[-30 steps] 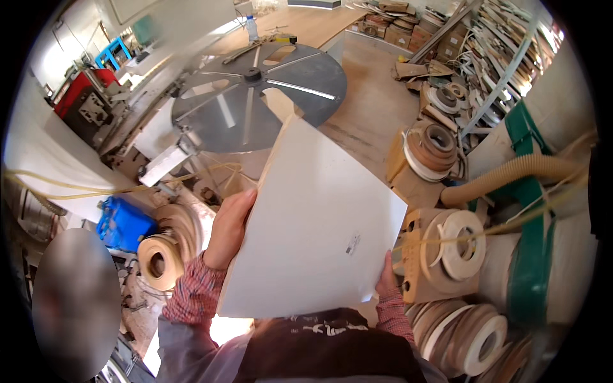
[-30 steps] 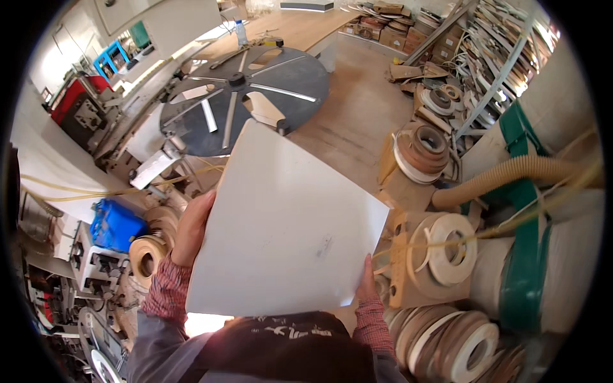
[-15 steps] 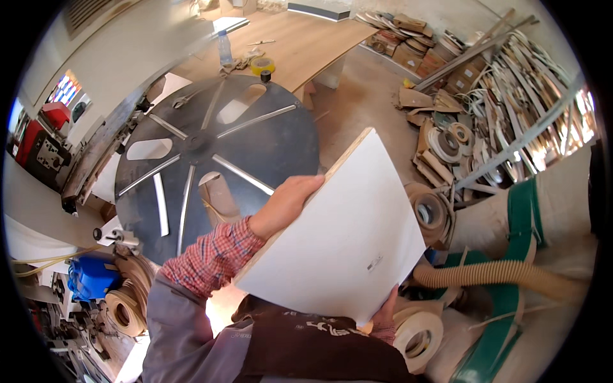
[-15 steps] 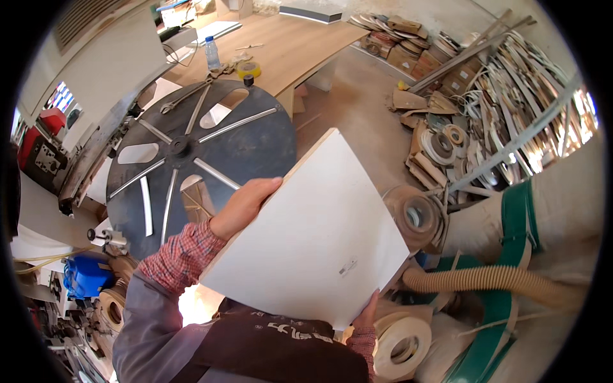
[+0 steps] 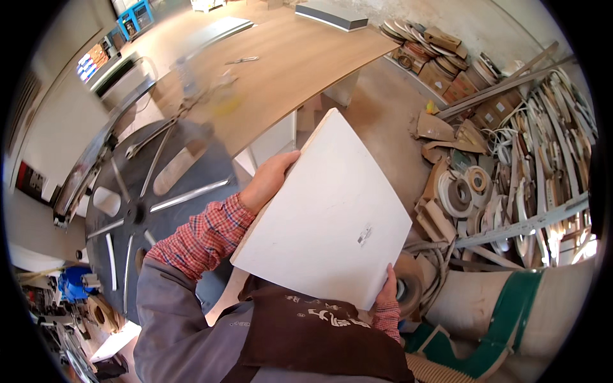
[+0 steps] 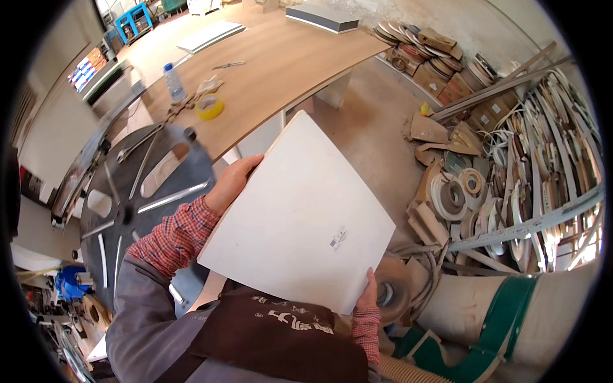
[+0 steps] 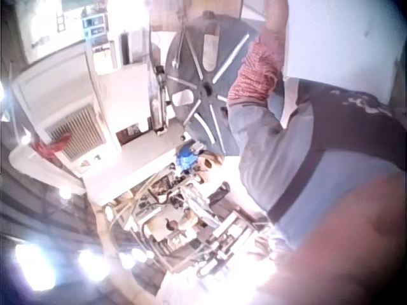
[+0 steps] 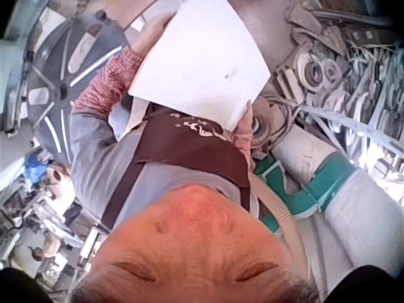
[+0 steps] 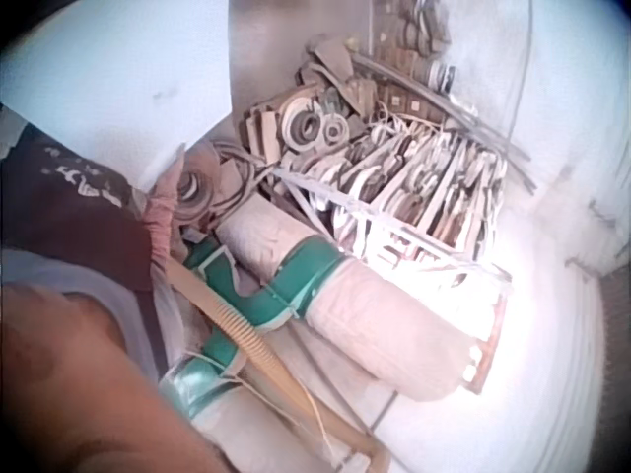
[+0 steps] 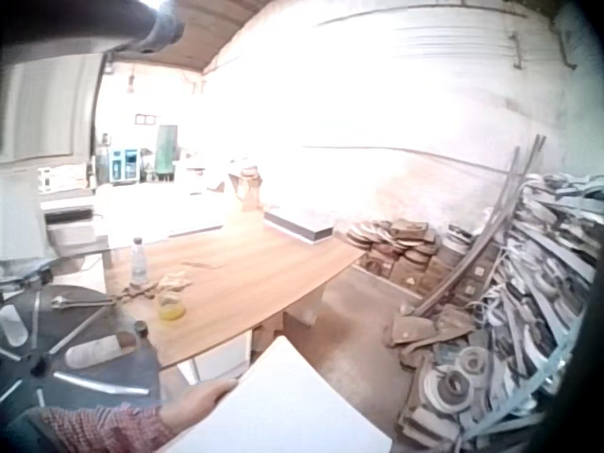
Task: The person uses a wrench to tighten bolts on a machine component, then moves to a computer station to operate a mouse and keyboard. The person also handles a white sheet of material, placing it on a conveyor belt.
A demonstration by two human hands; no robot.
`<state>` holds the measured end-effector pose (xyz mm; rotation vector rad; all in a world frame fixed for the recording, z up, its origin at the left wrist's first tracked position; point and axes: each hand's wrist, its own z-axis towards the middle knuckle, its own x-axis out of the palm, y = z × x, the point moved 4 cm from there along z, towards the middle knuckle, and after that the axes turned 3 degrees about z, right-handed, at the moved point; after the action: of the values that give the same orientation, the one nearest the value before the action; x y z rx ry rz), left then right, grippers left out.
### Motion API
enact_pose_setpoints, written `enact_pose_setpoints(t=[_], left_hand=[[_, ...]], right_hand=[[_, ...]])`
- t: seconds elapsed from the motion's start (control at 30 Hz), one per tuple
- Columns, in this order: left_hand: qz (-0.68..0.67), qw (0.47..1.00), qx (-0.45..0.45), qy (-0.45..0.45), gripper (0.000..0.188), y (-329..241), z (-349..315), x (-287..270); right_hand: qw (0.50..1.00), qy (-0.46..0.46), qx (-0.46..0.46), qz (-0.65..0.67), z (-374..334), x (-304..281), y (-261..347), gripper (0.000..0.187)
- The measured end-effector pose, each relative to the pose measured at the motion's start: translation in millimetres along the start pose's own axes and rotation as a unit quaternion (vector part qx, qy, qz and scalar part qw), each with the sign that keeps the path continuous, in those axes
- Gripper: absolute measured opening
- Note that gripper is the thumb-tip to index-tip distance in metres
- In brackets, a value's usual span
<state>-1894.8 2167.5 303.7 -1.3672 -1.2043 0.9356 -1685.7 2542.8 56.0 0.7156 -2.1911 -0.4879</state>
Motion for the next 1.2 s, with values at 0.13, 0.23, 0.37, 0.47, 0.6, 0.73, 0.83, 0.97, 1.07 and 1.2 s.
enact_pose_setpoints(t=[0.13, 0.23, 0.37, 0.47, 0.6, 0.73, 0.83, 0.97, 1.07, 1.2], left_hand=[[-0.112, 0.991, -0.070, 0.029, 0.038, 15.3, 99.2, 19.2], [-0.123, 0.988, -0.061, 0.074, 0.039, 17.4, 182.8, 45.2], [-0.244, 0.950, -0.090, 0.172, 0.040, 19.0, 312.7, 104.6], [-0.226, 0.951, -0.115, 0.176, 0.042, -7.5, 388.3, 149.7], [-0.159, 0.965, -0.091, 0.187, 0.043, -31.7, 494.0, 200.1], [-0.129, 0.960, -0.031, 0.247, 0.040, -34.9, 612.3, 255.1], [-0.186, 0.957, -0.057, 0.218, 0.039, -36.8, 685.7, 281.2], [-0.131, 0.987, -0.045, 0.083, 0.039, -46.6, 776.2, 284.0], [-0.104, 0.993, -0.003, 0.057, 0.035, -54.8, 844.5, 302.1], [0.004, 0.998, 0.050, -0.041, 0.033, -54.0, 904.6, 284.4]], right_hand=[[1.000, -0.009, -0.001, -0.030, 83.0, 9.6, 56.8, 0.056], [0.998, -0.031, -0.022, -0.050, 131.6, 22.3, 106.9, 0.056], [0.992, -0.078, -0.053, -0.080, 188.4, 46.1, 198.6, 0.057], [0.992, -0.110, -0.036, -0.044, 221.1, 62.6, 247.4, 0.063], [0.992, -0.103, -0.070, 0.012, 284.3, 54.0, 297.2, 0.061], [0.983, -0.141, -0.117, -0.001, 384.2, 43.9, 367.5, 0.062], [0.986, -0.046, -0.159, 0.029, 485.0, 32.2, 423.6, 0.062], [0.994, 0.108, -0.037, -0.001, 570.7, 106.8, 538.1, 0.060], [0.988, 0.122, -0.060, -0.075, 643.4, 106.2, 611.9, 0.069], [0.984, 0.089, 0.001, -0.152, 711.4, 164.5, 681.4, 0.069]])
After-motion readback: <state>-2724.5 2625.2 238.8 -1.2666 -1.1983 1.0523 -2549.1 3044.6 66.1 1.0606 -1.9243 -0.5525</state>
